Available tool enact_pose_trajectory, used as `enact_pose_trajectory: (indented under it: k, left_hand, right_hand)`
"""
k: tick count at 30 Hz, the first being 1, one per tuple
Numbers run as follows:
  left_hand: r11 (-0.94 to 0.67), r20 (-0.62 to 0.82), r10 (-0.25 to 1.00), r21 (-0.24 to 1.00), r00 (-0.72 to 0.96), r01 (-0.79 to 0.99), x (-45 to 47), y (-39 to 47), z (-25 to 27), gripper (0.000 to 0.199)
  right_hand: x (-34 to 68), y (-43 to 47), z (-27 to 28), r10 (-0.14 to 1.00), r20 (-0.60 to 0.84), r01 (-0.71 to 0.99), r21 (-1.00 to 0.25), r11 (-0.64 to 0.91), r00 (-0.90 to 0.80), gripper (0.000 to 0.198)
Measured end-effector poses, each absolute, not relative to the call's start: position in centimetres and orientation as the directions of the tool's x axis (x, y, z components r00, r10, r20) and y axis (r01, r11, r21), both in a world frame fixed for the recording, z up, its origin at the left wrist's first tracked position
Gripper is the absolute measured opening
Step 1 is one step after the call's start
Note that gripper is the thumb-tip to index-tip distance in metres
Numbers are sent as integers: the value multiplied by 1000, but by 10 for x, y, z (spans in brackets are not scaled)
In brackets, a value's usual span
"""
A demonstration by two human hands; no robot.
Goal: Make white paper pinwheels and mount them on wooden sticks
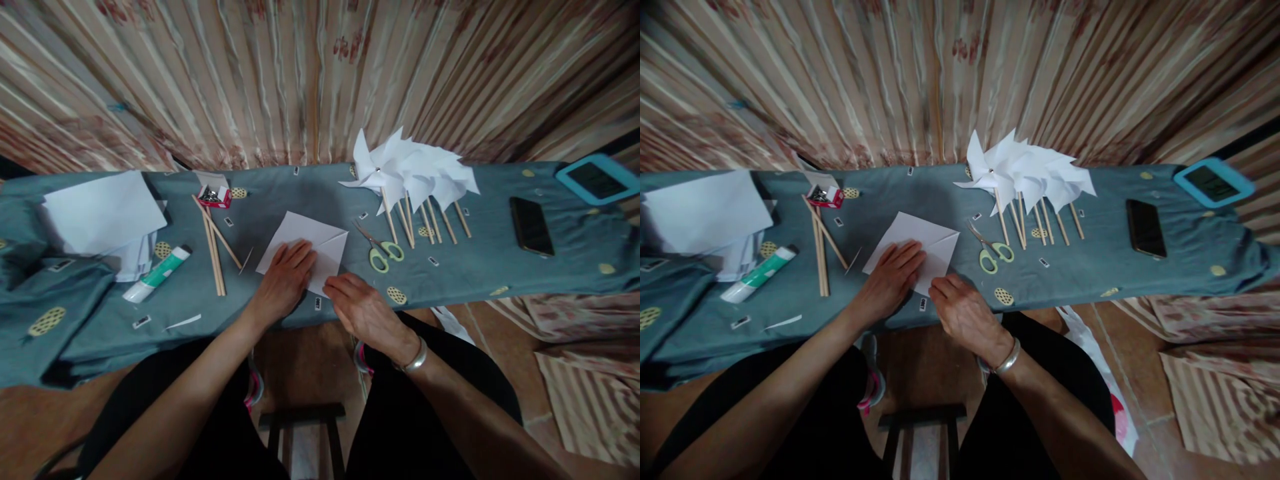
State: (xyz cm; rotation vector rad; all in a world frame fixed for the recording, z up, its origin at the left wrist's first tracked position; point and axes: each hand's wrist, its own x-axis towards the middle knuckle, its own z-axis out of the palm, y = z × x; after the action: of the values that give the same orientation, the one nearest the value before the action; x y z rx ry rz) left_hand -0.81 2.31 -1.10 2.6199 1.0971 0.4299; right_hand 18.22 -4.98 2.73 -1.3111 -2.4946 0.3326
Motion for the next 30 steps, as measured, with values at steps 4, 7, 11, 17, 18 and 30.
enact_pose_trajectory:
  k: [4, 7, 11, 17, 18, 30]
  left_hand:
    - [-677, 167, 725, 348, 668, 648, -8, 24, -11, 41]
    - [-675, 164, 728, 346, 666, 652, -7, 24, -12, 42]
    - [-677, 173, 727, 341, 664, 652, -6, 25, -13, 42]
    - [-687, 186, 719, 336, 670, 644, -8, 25, -15, 41]
    - [-686, 188, 720, 336, 668, 645, -8, 25, -16, 41]
    - [-688, 183, 717, 341, 672, 641, -8, 25, -17, 40]
  right_hand:
    - [187, -59, 27, 837, 170, 751, -376, 543, -520, 23]
    - [197, -51, 25, 887, 253, 737, -493, 462, -387, 23]
    - [211, -13, 17, 932, 355, 817, -517, 256, -67, 27]
    - [203, 42, -5, 950, 308, 852, -507, 128, 41, 63]
    - [200, 46, -8, 955, 293, 856, -504, 115, 44, 64]
    - [211, 57, -14, 960, 275, 849, -492, 192, -57, 53]
